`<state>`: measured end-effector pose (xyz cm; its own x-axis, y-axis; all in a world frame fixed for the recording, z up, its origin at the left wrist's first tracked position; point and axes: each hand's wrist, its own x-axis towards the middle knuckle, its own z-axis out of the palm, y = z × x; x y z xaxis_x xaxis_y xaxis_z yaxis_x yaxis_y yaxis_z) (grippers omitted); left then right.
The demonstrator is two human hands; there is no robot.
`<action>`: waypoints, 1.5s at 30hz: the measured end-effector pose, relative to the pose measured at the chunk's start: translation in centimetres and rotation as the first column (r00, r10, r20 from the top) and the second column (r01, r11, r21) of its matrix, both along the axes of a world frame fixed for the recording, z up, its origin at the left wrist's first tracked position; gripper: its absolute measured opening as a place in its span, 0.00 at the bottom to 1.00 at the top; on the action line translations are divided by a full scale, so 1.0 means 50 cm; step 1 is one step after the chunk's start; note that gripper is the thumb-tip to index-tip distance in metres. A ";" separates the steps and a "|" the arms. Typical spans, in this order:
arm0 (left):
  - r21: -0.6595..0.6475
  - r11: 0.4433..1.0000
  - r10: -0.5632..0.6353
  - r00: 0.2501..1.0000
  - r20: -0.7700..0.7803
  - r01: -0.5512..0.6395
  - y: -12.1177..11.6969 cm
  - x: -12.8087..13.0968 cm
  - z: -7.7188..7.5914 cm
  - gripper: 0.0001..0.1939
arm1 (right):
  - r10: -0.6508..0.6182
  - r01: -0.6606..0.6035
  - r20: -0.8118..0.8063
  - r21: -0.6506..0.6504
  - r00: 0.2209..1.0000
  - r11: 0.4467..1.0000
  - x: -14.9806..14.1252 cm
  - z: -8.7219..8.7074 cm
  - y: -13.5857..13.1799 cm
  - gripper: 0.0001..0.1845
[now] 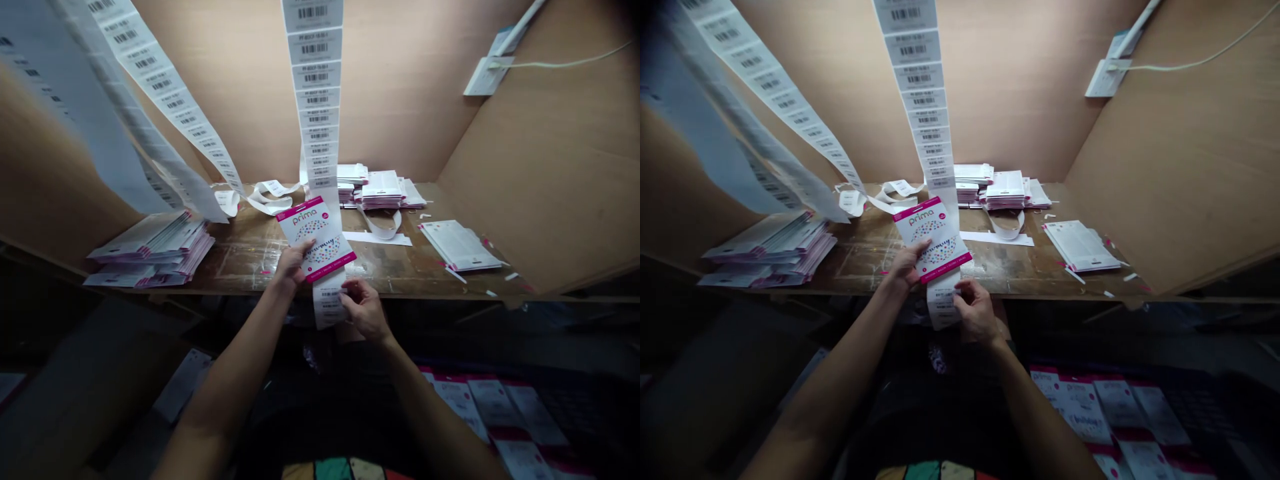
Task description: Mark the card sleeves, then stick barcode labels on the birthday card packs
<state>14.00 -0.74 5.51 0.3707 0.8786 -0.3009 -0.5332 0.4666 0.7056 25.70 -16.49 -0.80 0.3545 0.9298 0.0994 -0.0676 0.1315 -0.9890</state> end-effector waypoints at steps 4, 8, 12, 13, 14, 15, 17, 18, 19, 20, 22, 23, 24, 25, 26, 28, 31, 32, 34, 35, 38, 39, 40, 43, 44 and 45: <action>0.038 0.999 -0.024 1.000 0.007 0.024 -0.018 -0.005 0.005 0.22 | -0.024 0.022 0.160 0.016 0.987 1.000 0.014 -0.001 -0.007 0.11; 0.072 0.996 0.047 0.999 0.002 -0.047 -0.032 -0.009 0.005 0.22 | -0.012 0.009 0.278 0.014 0.961 1.000 0.015 -0.003 -0.018 0.06; 0.085 0.992 0.093 0.996 -0.015 -0.091 -0.040 -0.011 0.000 0.21 | -0.060 0.040 0.431 0.054 0.900 0.998 0.002 0.003 -0.047 0.04; 0.087 0.991 0.103 0.994 -0.023 -0.101 -0.040 -0.012 -0.003 0.21 | -0.101 0.069 0.478 0.084 0.872 0.994 -0.001 0.007 -0.058 0.05; 0.090 0.989 0.116 0.993 -0.029 -0.113 -0.040 -0.014 -0.006 0.21 | -0.155 0.105 0.520 0.123 0.840 0.987 -0.002 0.014 -0.070 0.05; 0.093 0.987 0.132 0.991 -0.032 -0.129 -0.039 -0.017 -0.008 0.21 | -0.210 0.138 0.550 0.169 0.809 0.976 -0.001 0.024 -0.083 0.05; 0.100 0.985 0.141 0.989 -0.030 -0.138 -0.036 -0.028 -0.013 0.23 | -0.299 0.192 0.550 0.244 0.780 0.951 0.010 0.053 -0.108 0.03; 0.105 0.987 0.128 0.991 -0.031 -0.124 -0.035 -0.034 -0.014 0.24 | -0.322 0.214 0.521 0.257 0.790 0.942 0.019 0.072 -0.117 0.03; 0.110 0.989 0.102 0.994 -0.035 -0.098 -0.036 -0.041 -0.014 0.24 | -0.330 0.230 0.487 0.256 0.809 0.939 0.030 0.094 -0.121 0.03; 0.118 0.991 0.064 0.997 -0.044 -0.059 -0.038 -0.047 -0.013 0.25 | -0.329 0.238 0.457 0.245 0.826 0.940 0.041 0.116 -0.119 0.03; 0.152 0.988 -0.005 0.996 -0.084 0.018 -0.050 -0.053 -0.010 0.26 | -0.292 0.218 0.430 0.215 0.854 0.952 0.058 0.157 -0.095 0.06; 0.178 0.983 -0.018 0.994 -0.112 0.038 -0.059 -0.054 -0.008 0.27 | -0.257 0.182 0.430 0.208 0.865 0.961 0.063 0.173 -0.075 0.08; 0.203 0.978 -0.014 0.990 -0.139 0.043 -0.070 -0.053 -0.005 0.27 | -0.218 0.138 0.438 0.208 0.872 0.968 0.064 0.184 -0.050 0.09; 0.225 0.974 0.001 0.987 -0.161 0.035 -0.082 -0.052 -0.002 0.28 | -0.183 0.097 0.452 0.208 0.873 0.973 0.062 0.190 -0.023 0.10; 0.239 0.971 0.015 0.985 -0.173 0.027 -0.095 -0.051 0.002 0.29 | -0.158 0.063 0.478 0.210 0.864 0.976 0.057 0.192 0.004 0.10; 0.245 0.969 0.029 0.985 -0.171 0.013 -0.118 -0.054 0.012 0.29 | -0.175 0.056 0.558 0.225 0.811 0.973 0.046 0.184 0.052 0.11; 0.214 0.976 0.002 0.986 -0.165 0.034 -0.140 -0.072 0.026 0.29 | -0.364 0.233 0.589 0.288 0.722 0.929 0.035 0.159 0.087 0.21; 0.195 0.979 -0.016 0.985 -0.173 0.050 -0.144 -0.080 0.030 0.29 | -0.393 0.280 0.555 0.280 0.733 0.918 0.034 0.152 0.089 0.27; 0.168 0.981 -0.064 0.981 -0.184 0.095 -0.154 -0.090 0.035 0.31 | -0.285 0.235 0.432 0.165 0.856 0.958 0.032 0.140 0.077 0.33; 0.176 0.978 -0.077 0.980 -0.185 0.110 -0.162 -0.089 0.036 0.31 | -0.175 0.151 0.342 0.094 0.923 0.984 0.029 0.137 0.065 0.31; 0.307 0.949 0.011 0.971 -0.239 0.065 -0.209 -0.065 0.029 0.32 | -0.001 0.001 0.067 0.001 0.998 1.000 0.020 0.130 0.003 0.24; 0.361 0.931 0.056 0.959 -0.278 0.050 -0.230 -0.054 0.024 0.31 | -0.017 0.017 0.019 0.004 1.000 1.000 0.022 0.126 -0.022 0.23; 0.405 0.912 0.076 0.941 -0.329 0.068 -0.252 -0.044 0.020 0.31 | -0.045 0.045 -0.001 0.006 0.999 0.999 0.033 0.119 -0.050 0.22; 0.470 0.845 0.004 0.875 -0.485 0.257 -0.290 -0.031 0.007 0.26 | -0.221 0.223 0.069 -0.028 0.973 0.974 0.137 0.073 -0.168 0.19; 0.486 0.814 -0.017 0.850 -0.527 0.318 -0.290 -0.032 0.001 0.25 | -0.334 0.345 0.142 -0.056 0.932 0.937 0.192 0.051 -0.227 0.19; 0.500 0.790 -0.013 0.825 -0.565 0.355 -0.284 -0.034 -0.006 0.24 | -0.458 0.487 0.227 -0.092 0.859 0.868 0.251 0.029 -0.295 0.18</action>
